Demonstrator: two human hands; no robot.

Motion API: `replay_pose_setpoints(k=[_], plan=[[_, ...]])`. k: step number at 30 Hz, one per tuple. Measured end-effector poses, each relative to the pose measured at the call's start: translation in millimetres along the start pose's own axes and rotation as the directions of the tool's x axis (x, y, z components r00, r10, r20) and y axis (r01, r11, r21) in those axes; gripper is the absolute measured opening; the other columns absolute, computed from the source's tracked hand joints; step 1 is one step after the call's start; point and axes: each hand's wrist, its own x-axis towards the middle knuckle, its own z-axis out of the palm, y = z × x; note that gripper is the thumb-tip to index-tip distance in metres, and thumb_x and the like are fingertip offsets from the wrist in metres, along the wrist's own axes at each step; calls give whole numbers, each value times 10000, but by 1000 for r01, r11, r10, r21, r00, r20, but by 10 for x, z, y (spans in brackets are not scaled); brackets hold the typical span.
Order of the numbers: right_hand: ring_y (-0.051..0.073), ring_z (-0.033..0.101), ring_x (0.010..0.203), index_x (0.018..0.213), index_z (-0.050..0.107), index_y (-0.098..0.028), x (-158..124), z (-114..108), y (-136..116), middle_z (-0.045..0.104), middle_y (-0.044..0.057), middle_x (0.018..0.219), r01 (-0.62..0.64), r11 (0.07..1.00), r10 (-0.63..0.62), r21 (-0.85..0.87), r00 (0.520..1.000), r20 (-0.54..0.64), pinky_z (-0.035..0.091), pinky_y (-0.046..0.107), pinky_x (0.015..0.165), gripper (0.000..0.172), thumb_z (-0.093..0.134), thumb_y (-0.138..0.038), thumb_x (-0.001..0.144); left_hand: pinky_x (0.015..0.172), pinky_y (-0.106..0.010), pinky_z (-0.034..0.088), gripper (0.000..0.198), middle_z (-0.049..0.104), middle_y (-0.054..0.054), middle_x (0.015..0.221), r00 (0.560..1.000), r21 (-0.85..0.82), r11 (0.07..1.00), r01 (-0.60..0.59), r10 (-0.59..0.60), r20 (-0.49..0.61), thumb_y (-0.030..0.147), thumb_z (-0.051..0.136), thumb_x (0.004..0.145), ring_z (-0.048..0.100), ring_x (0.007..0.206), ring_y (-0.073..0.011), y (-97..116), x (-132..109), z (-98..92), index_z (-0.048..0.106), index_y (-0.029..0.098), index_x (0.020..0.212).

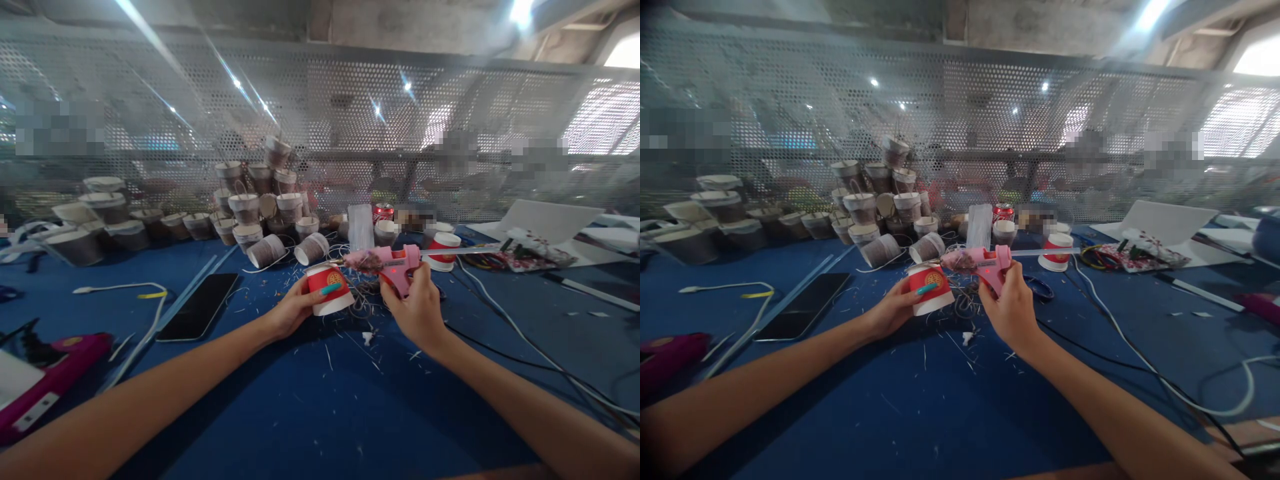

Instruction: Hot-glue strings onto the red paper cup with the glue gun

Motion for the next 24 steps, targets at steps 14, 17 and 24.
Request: replay_pose_setpoints(k=[14,17,24], plan=[[184,531,575,817,325,-234,7,5,40,501,5,674,-34,998,34,-44,999,9,448,334,522,239,538,-309,738,827,-361,459,560,692,-74,965,1000,-10,1000,-9,9,7,202,763,583,645,873,-223,-5,11,4,555,150,1100],[196,534,588,816,324,-229,11,7,44,501,15,674,-54,997,55,-49,998,14,449,346,532,243,537,-305,728,826,-361,458,539,692,-75,960,1000,-11,1000,-20,20,15,193,756,586,645,868,-224,-9,17,-1,563,146,1087],[205,535,601,813,322,-227,18,0,53,509,27,689,-84,996,85,-38,996,37,449,357,540,241,533,-304,725,798,-345,474,538,693,-74,938,1000,-6,1000,-4,4,-13,201,769,558,646,836,-211,-8,19,-6,571,140,1054]])
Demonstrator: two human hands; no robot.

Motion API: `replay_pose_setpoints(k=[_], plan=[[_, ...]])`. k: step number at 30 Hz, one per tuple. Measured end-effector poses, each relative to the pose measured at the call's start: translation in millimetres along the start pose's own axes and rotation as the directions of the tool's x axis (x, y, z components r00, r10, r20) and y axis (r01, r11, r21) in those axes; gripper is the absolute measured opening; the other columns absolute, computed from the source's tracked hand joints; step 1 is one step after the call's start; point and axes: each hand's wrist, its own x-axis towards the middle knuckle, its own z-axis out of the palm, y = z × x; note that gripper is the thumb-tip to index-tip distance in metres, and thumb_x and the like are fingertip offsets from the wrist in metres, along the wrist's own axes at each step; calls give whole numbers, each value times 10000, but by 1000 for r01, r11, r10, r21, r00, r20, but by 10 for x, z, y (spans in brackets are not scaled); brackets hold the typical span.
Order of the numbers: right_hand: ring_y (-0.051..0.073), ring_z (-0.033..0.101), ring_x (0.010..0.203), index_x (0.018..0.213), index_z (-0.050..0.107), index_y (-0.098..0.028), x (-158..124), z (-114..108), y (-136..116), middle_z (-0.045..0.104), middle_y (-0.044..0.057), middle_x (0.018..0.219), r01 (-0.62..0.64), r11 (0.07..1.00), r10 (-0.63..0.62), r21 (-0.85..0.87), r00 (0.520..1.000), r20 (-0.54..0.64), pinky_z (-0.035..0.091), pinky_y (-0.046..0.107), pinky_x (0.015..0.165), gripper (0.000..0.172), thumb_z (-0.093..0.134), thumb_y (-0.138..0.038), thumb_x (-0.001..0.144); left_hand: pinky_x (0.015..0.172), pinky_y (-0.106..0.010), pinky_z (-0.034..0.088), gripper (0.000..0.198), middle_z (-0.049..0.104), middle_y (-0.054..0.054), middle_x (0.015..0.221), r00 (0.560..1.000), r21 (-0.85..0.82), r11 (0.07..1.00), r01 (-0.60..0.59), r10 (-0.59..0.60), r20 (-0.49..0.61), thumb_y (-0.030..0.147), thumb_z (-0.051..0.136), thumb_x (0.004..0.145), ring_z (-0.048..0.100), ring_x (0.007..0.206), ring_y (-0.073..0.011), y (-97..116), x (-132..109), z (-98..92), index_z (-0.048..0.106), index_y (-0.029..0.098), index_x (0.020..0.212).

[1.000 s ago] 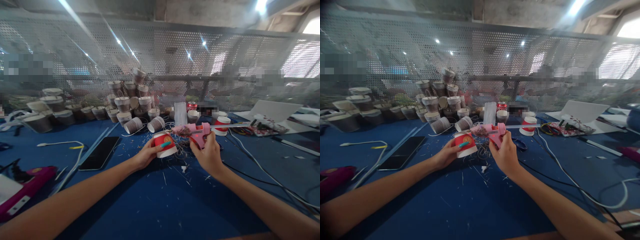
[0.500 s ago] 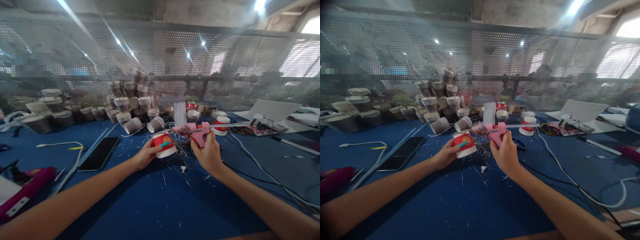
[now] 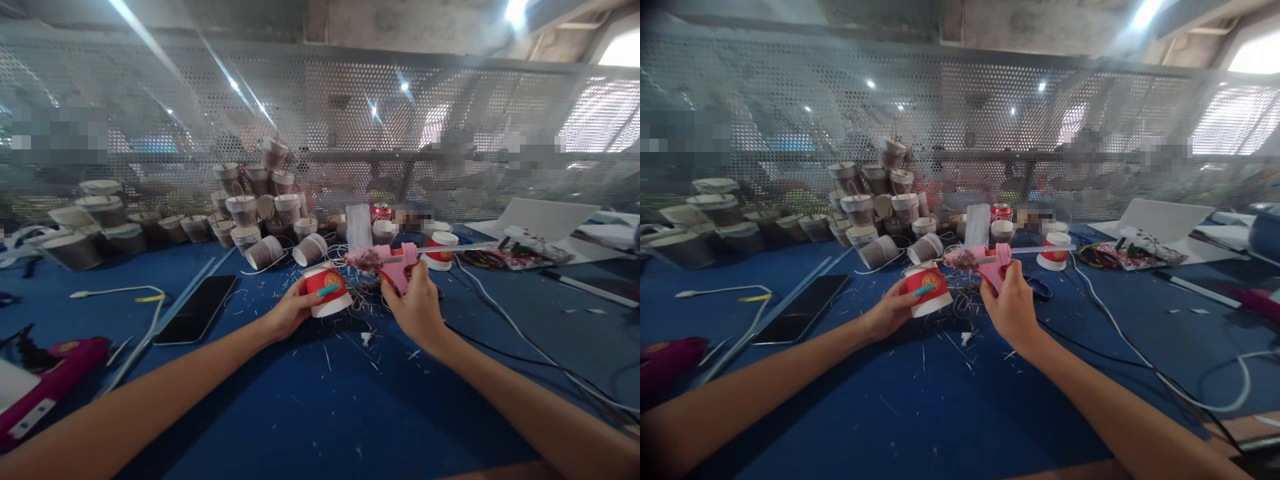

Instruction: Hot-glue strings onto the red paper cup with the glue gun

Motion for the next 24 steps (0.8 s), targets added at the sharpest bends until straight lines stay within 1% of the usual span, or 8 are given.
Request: replay_pose_setpoints(k=[4,9,13,16,18,20,22,24], plan=[[191,515,593,802,313,-233,15,-12,-20,485,10,678,-28,999,28,17,1000,-9,439,352,554,260,546,-317,725,863,-385,446,511,684,-68,942,1000,1,1000,-23,23,4,168,754,568,633,877,-224,15,-20,30,572,145,1045],[191,487,608,777,325,-228,99,-11,91,449,5,672,-165,986,165,-15,986,7,421,350,568,336,571,-446,707,944,-408,392,538,666,-52,991,997,27,996,-82,82,-3,116,753,554,604,958,-227,52,-53,92,566,173,1055],[249,520,730,787,394,-192,220,12,358,483,80,780,-294,950,300,-109,952,53,437,427,652,349,533,-497,690,939,-408,393,628,650,-35,1026,991,114,985,-132,132,3,66,766,514,588,977,-228,58,-48,98,549,204,1087],[335,508,916,776,438,-165,278,56,565,494,158,866,-337,924,363,-181,922,135,410,509,754,282,497,-429,695,937,-407,391,636,642,-33,1014,984,177,968,-178,178,17,50,775,488,578,978,-227,51,-43,92,552,206,1062],[395,454,1022,821,449,-137,276,96,659,480,216,940,-403,882,439,-243,892,112,380,558,785,342,566,-399,635,943,-409,385,625,634,-39,1018,978,201,958,-207,205,28,49,778,482,573,976,-224,48,-43,94,552,199,1046],[445,412,1057,876,445,-116,249,125,690,457,256,1001,-460,840,490,-286,871,40,354,608,776,455,642,-370,555,943,-411,382,619,628,-42,1022,973,228,946,-231,229,35,55,782,483,571,974,-221,47,-45,98,548,193,1039],[466,394,1060,913,438,-111,215,127,642,445,268,1041,-418,860,436,-293,900,-6,333,643,760,494,656,-343,534,944,-413,379,621,624,-43,1026,968,269,930,-249,247,39,65,785,486,566,979,-222,44,-47,98,542,191,1043],[444,389,1078,943,437,-114,194,91,516,450,255,1070,-248,936,261,-251,965,17,326,641,783,439,611,-316,593,949,-416,374,621,620,-48,1035,964,308,914,-263,258,56,77,785,497,559,993,-226,38,-46,91,535,190,1054]])
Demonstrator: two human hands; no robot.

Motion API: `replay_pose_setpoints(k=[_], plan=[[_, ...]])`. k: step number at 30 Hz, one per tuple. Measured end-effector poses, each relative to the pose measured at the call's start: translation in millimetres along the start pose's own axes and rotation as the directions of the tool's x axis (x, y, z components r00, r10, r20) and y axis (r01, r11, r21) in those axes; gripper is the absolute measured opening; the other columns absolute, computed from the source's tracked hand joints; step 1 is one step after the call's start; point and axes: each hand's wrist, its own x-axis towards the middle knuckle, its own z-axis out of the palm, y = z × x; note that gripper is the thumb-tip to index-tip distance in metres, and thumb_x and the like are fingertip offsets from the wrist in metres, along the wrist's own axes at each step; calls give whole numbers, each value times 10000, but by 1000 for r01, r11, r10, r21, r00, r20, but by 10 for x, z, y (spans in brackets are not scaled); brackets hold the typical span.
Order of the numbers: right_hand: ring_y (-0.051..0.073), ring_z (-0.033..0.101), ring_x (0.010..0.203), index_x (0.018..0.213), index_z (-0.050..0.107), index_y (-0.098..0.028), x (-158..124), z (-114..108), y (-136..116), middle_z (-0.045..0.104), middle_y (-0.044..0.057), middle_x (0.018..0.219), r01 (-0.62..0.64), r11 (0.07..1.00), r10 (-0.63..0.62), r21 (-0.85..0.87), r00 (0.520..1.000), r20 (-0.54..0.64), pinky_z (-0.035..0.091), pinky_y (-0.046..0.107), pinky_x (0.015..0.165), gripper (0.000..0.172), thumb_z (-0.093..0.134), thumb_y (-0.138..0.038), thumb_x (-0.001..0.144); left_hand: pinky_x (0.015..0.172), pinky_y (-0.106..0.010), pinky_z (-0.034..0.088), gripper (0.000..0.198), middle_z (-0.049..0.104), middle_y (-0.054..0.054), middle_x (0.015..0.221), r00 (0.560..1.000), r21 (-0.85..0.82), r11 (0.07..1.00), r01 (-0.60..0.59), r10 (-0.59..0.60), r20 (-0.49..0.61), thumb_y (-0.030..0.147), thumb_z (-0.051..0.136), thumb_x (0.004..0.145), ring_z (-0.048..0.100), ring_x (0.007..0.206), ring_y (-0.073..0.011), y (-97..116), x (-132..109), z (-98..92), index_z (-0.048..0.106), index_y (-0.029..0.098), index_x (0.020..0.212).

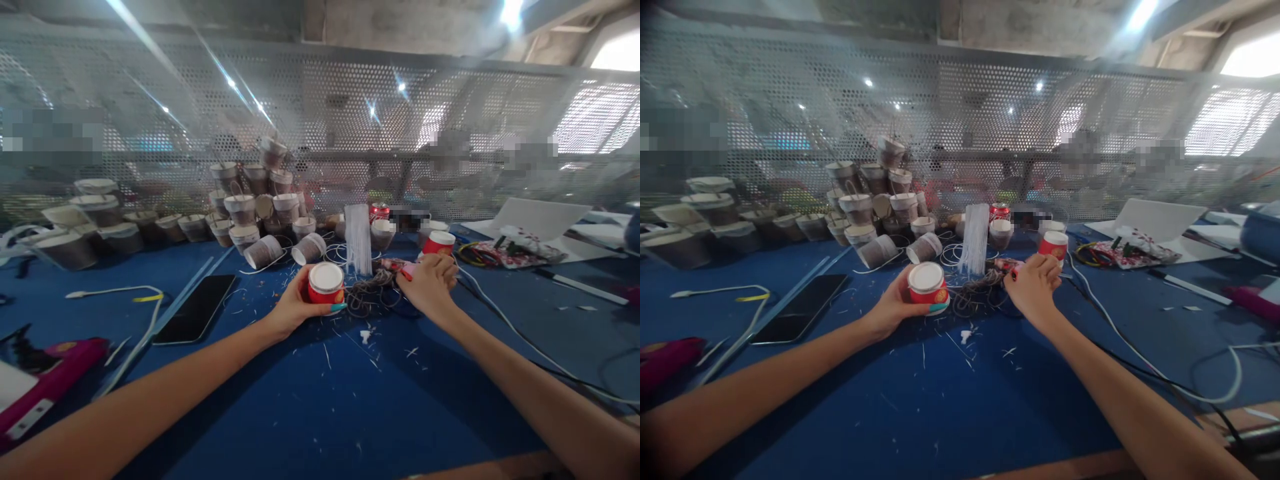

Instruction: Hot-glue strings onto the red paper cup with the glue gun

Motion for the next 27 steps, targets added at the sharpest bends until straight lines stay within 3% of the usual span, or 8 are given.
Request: replay_pose_setpoints(k=[2,4,7,13,17,20,23,27], plan=[[371,388,1127,994,438,-130,-61,-107,-149,472,211,1104,262,958,-265,117,964,9,317,586,878,364,544,-249,667,958,-419,366,620,615,-54,1052,1000,18,1000,-1,1,18,83,781,508,551,1013,-230,-10,0,-7,529,191,1064],[299,412,1142,1093,420,-166,-132,-227,-308,490,155,1169,475,827,-510,301,859,45,317,528,936,396,493,-176,703,962,-418,363,623,613,-57,1066,1000,7,1000,12,-12,28,81,779,513,549,1026,-232,-17,0,-10,525,193,1070],[242,427,1148,1186,378,-223,-257,-357,-491,495,104,1239,525,687,-639,502,766,73,342,480,947,456,454,-118,749,954,-422,373,614,620,-67,1077,999,-37,998,48,-47,24,80,774,521,563,1020,-240,-8,-2,-1,531,190,1074],[206,522,939,1079,408,-171,-417,-281,-546,509,104,1020,308,732,-546,607,799,253,452,404,823,366,559,-270,760,922,-414,405,587,642,-81,1062,994,-85,991,106,-105,15,79,774,526,593,980,-240,3,3,28,559,175,1063],[180,538,862,989,439,-163,-427,-203,-528,534,88,938,180,769,-497,613,772,396,464,369,763,239,513,-286,798,905,-403,416,575,652,-68,1044,992,-78,990,120,-117,40,99,783,521,604,952,-226,-12,11,23,570,182,1049],[149,533,738,858,481,-173,-408,-209,-553,558,39,798,44,757,-475,652,722,503,458,321,683,118,448,-282,830,899,-414,418,559,662,-67,1026,985,-83,986,145,-136,107,131,787,528,613,933,-229,-4,6,18,577,185,1043],[129,495,608,686,492,-178,-373,-225,-575,522,0,640,-142,700,-482,700,629,610,433,282,582,195,425,-305,818,877,-415,432,530,672,-67,1009,979,-83,983,166,-154,134,148,779,550,625,907,-230,4,-3,13,582,190,1040],[134,451,554,549,467,-192,-323,-262,-588,457,2,571,-276,542,-571,794,573,588,412,278,518,267,421,-356,755,851,-406,451,508,676,-74,1011,977,-88,979,184,-172,125,155,772,563,633,895,-238,-12,-5,-4,587,189,1035]])
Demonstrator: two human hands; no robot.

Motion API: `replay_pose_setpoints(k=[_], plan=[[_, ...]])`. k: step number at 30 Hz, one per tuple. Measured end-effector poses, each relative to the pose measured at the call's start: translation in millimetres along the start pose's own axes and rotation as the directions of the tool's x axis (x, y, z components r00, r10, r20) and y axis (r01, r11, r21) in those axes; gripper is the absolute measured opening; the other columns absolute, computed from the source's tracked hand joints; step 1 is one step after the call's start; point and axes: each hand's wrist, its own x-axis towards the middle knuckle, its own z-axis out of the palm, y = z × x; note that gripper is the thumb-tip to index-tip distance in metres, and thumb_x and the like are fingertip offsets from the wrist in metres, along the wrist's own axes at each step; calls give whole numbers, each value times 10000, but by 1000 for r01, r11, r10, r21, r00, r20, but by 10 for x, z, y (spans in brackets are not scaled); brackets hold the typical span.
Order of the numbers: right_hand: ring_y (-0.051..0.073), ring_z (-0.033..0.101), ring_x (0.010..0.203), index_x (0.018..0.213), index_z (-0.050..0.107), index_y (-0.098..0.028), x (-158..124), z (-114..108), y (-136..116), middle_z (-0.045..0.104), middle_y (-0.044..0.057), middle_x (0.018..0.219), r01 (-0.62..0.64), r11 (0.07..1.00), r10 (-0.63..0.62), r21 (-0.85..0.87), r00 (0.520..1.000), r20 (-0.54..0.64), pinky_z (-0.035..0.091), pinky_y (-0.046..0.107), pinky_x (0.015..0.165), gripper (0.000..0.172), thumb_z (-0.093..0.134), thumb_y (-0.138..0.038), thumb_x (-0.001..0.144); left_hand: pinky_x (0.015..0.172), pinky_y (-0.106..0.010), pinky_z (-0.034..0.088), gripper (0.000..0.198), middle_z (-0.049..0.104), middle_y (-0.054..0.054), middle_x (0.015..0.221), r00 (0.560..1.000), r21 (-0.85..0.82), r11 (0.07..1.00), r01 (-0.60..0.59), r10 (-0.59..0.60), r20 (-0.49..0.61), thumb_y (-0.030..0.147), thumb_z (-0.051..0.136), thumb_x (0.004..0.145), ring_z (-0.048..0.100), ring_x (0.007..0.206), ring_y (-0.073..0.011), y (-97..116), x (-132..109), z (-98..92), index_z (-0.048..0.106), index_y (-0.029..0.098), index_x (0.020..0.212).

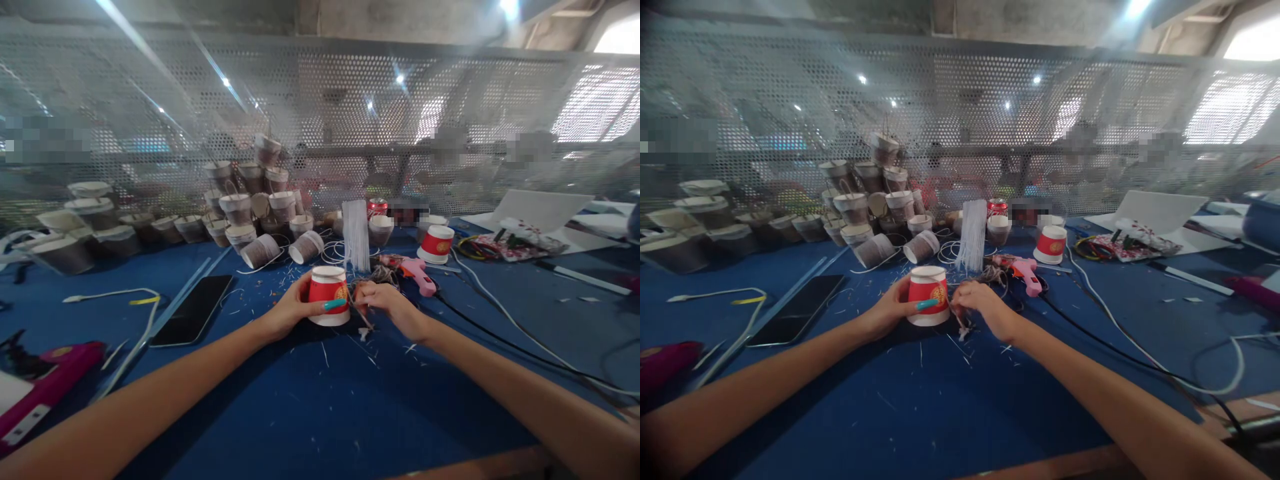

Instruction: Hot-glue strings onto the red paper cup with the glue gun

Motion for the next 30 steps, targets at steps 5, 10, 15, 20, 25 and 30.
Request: replay_pose_setpoints(k=[5,10,15,20,25,30], plan=[[130,381,534,519,325,-214,-29,-28,-84,345,-4,573,60,992,-53,111,996,-65,414,300,528,320,320,-355,805,857,-394,444,517,666,-83,1038,1000,-2,1000,-7,7,6,192,763,584,625,914,-237,-18,10,-27,581,180,1068],[128,461,636,541,442,-186,-31,-52,-89,444,10,658,17,982,-13,186,1000,-23,435,291,606,309,463,-359,797,836,-368,447,542,663,-82,1020,1000,-3,1000,-2,2,13,217,776,563,620,890,-219,-2,9,-24,581,174,1067],[81,388,444,553,468,-181,-19,-39,-46,480,-29,519,-89,927,89,365,996,17,358,223,422,330,502,-349,835,825,-369,440,540,667,-88,998,999,-9,999,38,-38,-4,224,767,566,617,868,-220,-5,7,-22,579,162,1068],[81,423,452,558,474,-178,6,-46,-18,479,-33,497,-29,880,67,475,996,-64,348,201,392,352,512,-377,846,793,-359,448,570,678,-86,950,997,-30,997,71,-71,-5,222,781,531,622,834,-218,5,0,-17,579,145,1058],[75,453,450,573,507,-179,42,-71,41,492,-38,511,-12,862,92,507,987,-132,365,205,406,332,591,-412,793,761,-327,459,568,688,-68,904,995,-51,995,84,-81,49,221,788,517,627,783,-187,23,-8,-11,590,142,1044],[77,459,461,589,522,-184,48,-63,70,509,-36,520,-27,864,114,503,983,-143,356,213,408,309,613,-411,778,761,-314,462,563,692,-88,951,992,-73,993,88,-81,94,210,786,519,633,797,-183,22,-9,-11,600,139,1046]])
